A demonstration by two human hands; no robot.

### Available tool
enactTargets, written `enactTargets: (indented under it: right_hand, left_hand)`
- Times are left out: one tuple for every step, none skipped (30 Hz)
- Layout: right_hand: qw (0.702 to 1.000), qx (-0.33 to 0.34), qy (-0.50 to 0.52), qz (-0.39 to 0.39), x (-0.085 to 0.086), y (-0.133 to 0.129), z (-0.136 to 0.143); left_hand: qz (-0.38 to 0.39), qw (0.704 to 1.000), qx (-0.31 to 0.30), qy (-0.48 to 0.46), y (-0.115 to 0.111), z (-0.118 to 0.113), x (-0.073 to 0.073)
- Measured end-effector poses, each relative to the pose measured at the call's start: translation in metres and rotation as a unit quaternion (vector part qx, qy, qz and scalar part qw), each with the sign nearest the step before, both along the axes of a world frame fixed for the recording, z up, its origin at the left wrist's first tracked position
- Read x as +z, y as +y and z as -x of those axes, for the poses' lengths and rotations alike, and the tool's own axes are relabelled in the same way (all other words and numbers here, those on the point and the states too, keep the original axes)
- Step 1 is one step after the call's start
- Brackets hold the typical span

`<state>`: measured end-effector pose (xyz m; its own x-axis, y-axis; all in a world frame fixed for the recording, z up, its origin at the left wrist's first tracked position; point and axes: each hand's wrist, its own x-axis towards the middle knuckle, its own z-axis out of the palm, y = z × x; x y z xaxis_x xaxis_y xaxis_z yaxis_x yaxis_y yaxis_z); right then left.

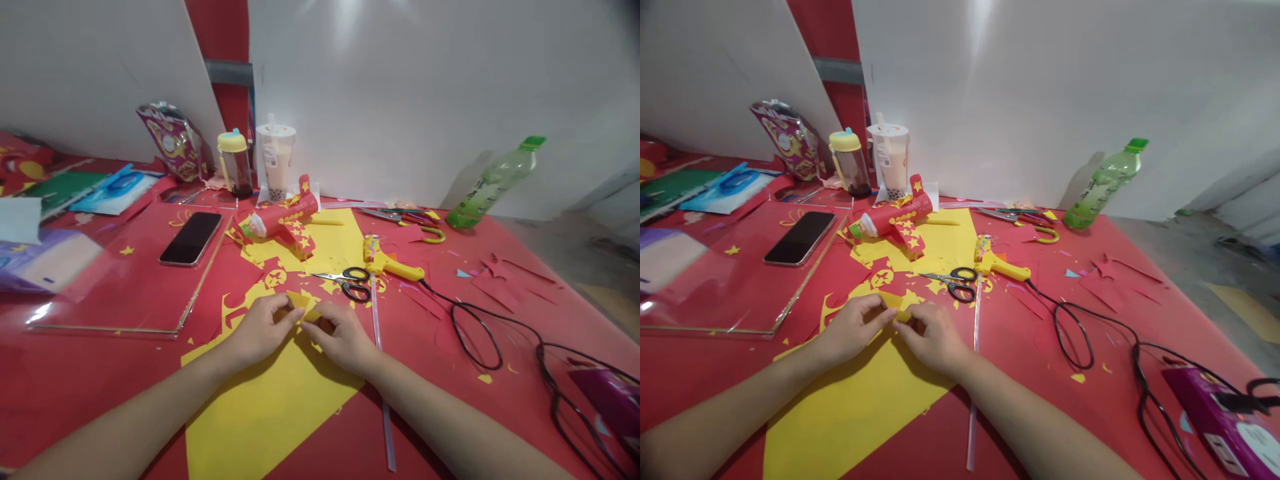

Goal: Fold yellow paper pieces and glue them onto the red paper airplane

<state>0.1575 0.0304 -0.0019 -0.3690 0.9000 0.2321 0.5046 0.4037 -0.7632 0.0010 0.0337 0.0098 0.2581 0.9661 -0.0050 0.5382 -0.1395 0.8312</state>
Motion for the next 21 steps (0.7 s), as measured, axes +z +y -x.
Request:
enactTargets:
  right_hand:
    - [1.0,0.003,0.007,-0.002,0.0,0.0,0.0]
    - [1.0,0.006,0.013,-0.004,0.0,-0.001,0.0]
    - [1.0,0.008,0.017,-0.006,0.0,-0.001,0.0]
    - [1.0,0.005,0.019,-0.006,0.0,-0.001,0.0]
    - [1.0,-0.001,0.018,-0.005,-0.001,-0.001,0.0]
    - [1.0,-0.009,0.018,-0.004,-0.002,-0.001,0.0]
    - [1.0,-0.021,0.018,-0.001,-0.003,0.0,0.0]
    - [0.999,-0.035,0.021,0.004,-0.004,0.0,-0.001]
    - [0.998,-0.05,0.026,0.011,-0.005,0.001,-0.001]
    - [0.997,-0.065,0.033,0.022,-0.006,0.001,-0.001]
    - [0.995,-0.078,0.042,0.034,-0.007,0.002,-0.001]
    - [0.994,-0.091,0.055,0.041,-0.008,0.003,-0.001]
    - [0.992,-0.101,0.069,0.041,-0.009,0.003,-0.001]
    - [0.99,-0.109,0.082,0.033,-0.01,0.004,-0.001]
    - [0.988,-0.118,0.094,0.017,-0.01,0.005,-0.002]
    - [0.987,-0.125,0.103,-0.002,-0.011,0.005,-0.002]
    - [0.986,-0.127,0.108,-0.019,-0.011,0.006,-0.003]
    - [0.986,-0.121,0.111,-0.032,-0.011,0.006,-0.004]
    - [0.987,-0.107,0.115,-0.042,-0.01,0.007,-0.004]
    - [0.988,-0.089,0.119,-0.052,-0.009,0.007,-0.005]
    - [0.988,-0.068,0.124,-0.059,-0.008,0.007,-0.005]
  left_hand:
    - [-0.003,1.0,0.016,-0.004,0.001,0.001,0.0]
    - [-0.006,0.999,0.036,-0.01,0.001,0.001,0.001]
    - [-0.008,0.998,0.054,-0.017,0.002,0.002,0.001]
    - [-0.008,0.997,0.069,-0.023,0.003,0.003,0.002]
    - [-0.003,0.997,0.076,-0.028,0.004,0.003,0.002]
    - [0.004,0.996,0.078,-0.034,0.004,0.003,0.003]
    - [0.015,0.996,0.074,-0.041,0.004,0.003,0.004]
    - [0.028,0.996,0.066,-0.048,0.004,0.003,0.004]
    - [0.041,0.996,0.055,-0.054,0.004,0.002,0.005]
    - [0.052,0.996,0.045,-0.059,0.003,0.002,0.005]
    - [0.059,0.996,0.035,-0.062,0.003,0.001,0.006]
    - [0.063,0.996,0.025,-0.061,0.002,0.001,0.006]
    - [0.064,0.996,0.017,-0.056,0.002,0.001,0.006]
    - [0.061,0.997,0.012,-0.049,0.001,0.001,0.006]
    - [0.056,0.998,0.007,-0.038,0.001,0.002,0.005]
    - [0.05,0.998,0.002,-0.026,0.002,0.002,0.004]
    - [0.042,0.999,-0.006,-0.014,0.002,0.002,0.003]
    - [0.033,0.999,-0.017,-0.001,0.002,0.002,0.001]
    - [0.023,0.999,-0.031,0.013,0.002,0.002,0.0]
    - [0.01,0.999,-0.046,0.028,0.003,0.002,-0.001]
    - [-0.003,0.997,-0.058,0.044,0.003,0.002,-0.002]
